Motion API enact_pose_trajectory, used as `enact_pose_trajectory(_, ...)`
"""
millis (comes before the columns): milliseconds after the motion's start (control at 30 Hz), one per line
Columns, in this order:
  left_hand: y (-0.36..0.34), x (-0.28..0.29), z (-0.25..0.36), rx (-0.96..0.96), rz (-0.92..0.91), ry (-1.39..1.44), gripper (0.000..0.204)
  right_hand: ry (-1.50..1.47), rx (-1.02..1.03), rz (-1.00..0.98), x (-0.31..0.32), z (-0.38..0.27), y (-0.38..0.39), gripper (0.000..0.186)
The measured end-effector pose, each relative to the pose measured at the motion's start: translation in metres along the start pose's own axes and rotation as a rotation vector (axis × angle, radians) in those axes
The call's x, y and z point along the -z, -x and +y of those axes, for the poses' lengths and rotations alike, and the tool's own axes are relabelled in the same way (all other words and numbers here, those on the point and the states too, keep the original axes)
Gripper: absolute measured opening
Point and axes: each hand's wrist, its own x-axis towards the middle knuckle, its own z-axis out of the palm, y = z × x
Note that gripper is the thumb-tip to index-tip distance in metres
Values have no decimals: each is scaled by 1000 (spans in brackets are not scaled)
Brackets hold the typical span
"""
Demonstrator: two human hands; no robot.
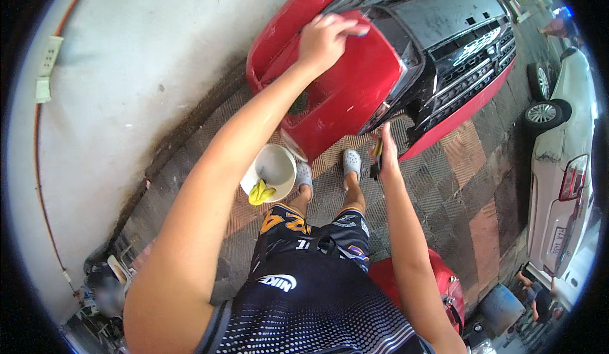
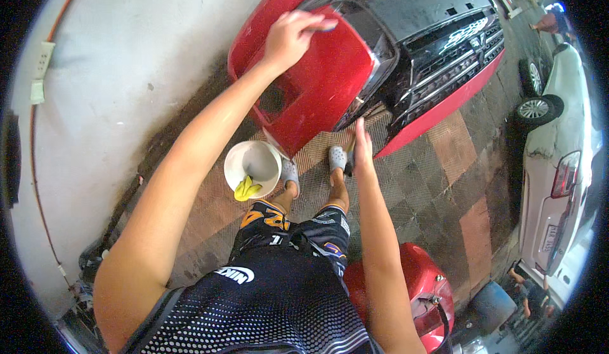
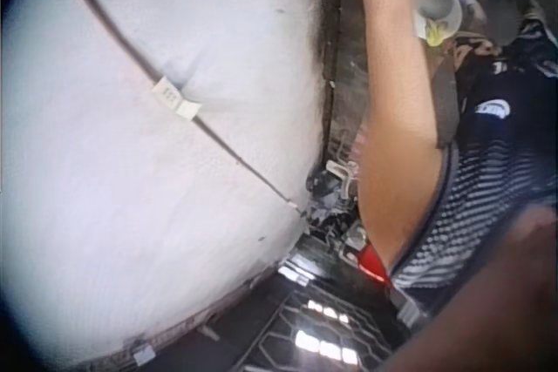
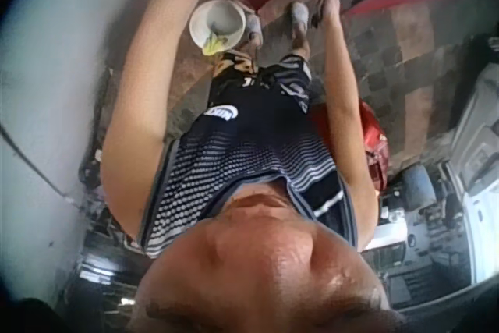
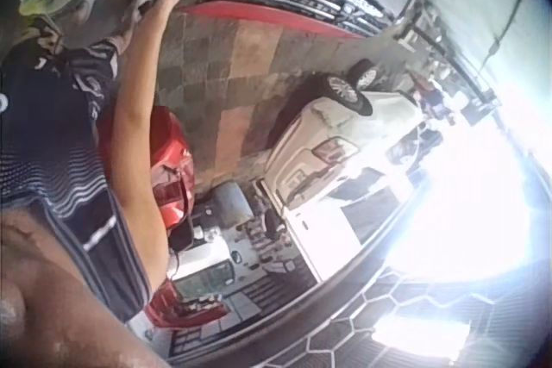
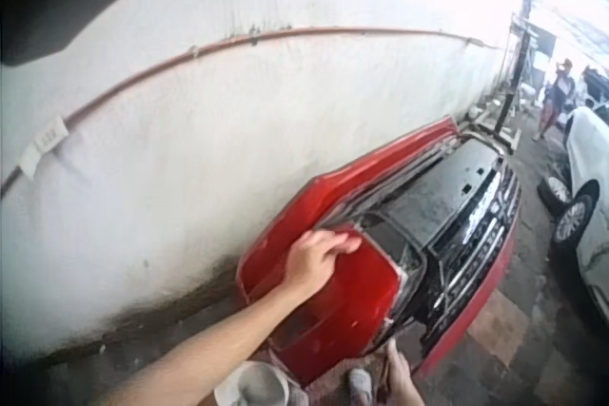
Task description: The person sands a detached red car bumper with a sanding block, focusing on the edges and surface. They dip the block into a bucket of water and continue sanding various sections of the bumper.
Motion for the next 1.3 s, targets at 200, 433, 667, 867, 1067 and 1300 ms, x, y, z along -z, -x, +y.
enact_pose_trajectory(200, 50, -52, 30, -71, -9, -111, 29, 3, -32, -23, -17, -11, -27, 72)
enact_pose_trajectory(433, 234, 31, 45, -308, -473, -14, 27, 260, 22, 144, -1, -6, -46, 100)
enact_pose_trajectory(667, 40, -1, 2, -115, 63, 17, 46, 218, 45, 98, -20, -17, -31, 81)
enact_pose_trajectory(867, 43, -39, -5, -128, 32, -42, 36, 178, 167, 206, -19, 0, -46, 87)
enact_pose_trajectory(1067, 167, 24, -20, -176, -279, -20, 42, 198, 69, 118, -19, -6, -38, 101)
enact_pose_trajectory(1300, 49, 15, -10, -306, -89, 13, 45, 241, 67, 111, -5, 6, -55, 90)
